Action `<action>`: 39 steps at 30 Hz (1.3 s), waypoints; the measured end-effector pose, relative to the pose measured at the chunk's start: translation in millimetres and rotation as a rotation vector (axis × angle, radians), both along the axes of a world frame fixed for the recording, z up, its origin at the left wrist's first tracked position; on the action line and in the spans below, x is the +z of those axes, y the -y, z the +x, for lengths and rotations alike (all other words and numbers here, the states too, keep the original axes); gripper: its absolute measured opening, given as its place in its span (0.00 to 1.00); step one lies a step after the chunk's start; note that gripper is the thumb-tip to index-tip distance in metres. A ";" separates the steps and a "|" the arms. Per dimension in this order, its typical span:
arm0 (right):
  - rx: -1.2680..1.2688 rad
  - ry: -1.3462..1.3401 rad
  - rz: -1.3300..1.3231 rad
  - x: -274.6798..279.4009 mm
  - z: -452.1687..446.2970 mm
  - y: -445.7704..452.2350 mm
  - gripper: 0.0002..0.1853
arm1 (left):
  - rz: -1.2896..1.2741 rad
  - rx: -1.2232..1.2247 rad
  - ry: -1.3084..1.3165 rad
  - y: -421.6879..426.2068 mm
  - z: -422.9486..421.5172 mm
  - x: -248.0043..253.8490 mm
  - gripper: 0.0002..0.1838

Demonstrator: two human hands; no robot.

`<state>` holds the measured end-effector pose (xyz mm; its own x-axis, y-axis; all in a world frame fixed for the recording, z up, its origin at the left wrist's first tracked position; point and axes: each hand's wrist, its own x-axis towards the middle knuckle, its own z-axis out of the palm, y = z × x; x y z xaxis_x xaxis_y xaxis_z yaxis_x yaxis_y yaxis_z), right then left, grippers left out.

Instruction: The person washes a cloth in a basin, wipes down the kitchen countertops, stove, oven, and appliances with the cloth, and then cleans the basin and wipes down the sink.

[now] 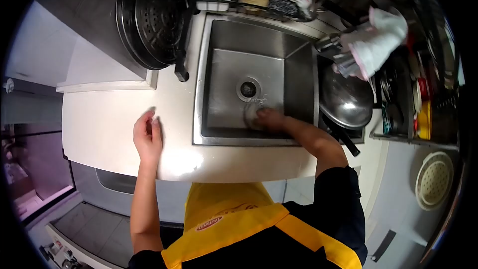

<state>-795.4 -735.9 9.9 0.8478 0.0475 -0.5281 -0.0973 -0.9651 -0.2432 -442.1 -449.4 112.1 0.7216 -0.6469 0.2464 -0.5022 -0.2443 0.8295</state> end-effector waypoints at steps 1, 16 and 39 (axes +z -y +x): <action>0.101 0.128 -0.048 -0.7 12.4 -4.5 0.20 | -0.001 0.019 -0.008 3.6 -1.5 2.6 0.13; -0.439 0.439 -0.366 -71.9 199.8 109.9 0.31 | 0.196 -0.038 0.189 12.0 -3.2 22.6 0.15; -0.108 -0.644 -0.497 85.2 -15.4 52.0 0.21 | 0.148 -0.005 0.204 7.8 -5.5 23.5 0.13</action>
<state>-810.9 -787.9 95.2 0.3577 -0.3847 -0.8509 -0.1707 -0.9228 0.3455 -447.6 -457.2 135.6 0.6634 -0.6902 0.2890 -0.6569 -0.3524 0.6665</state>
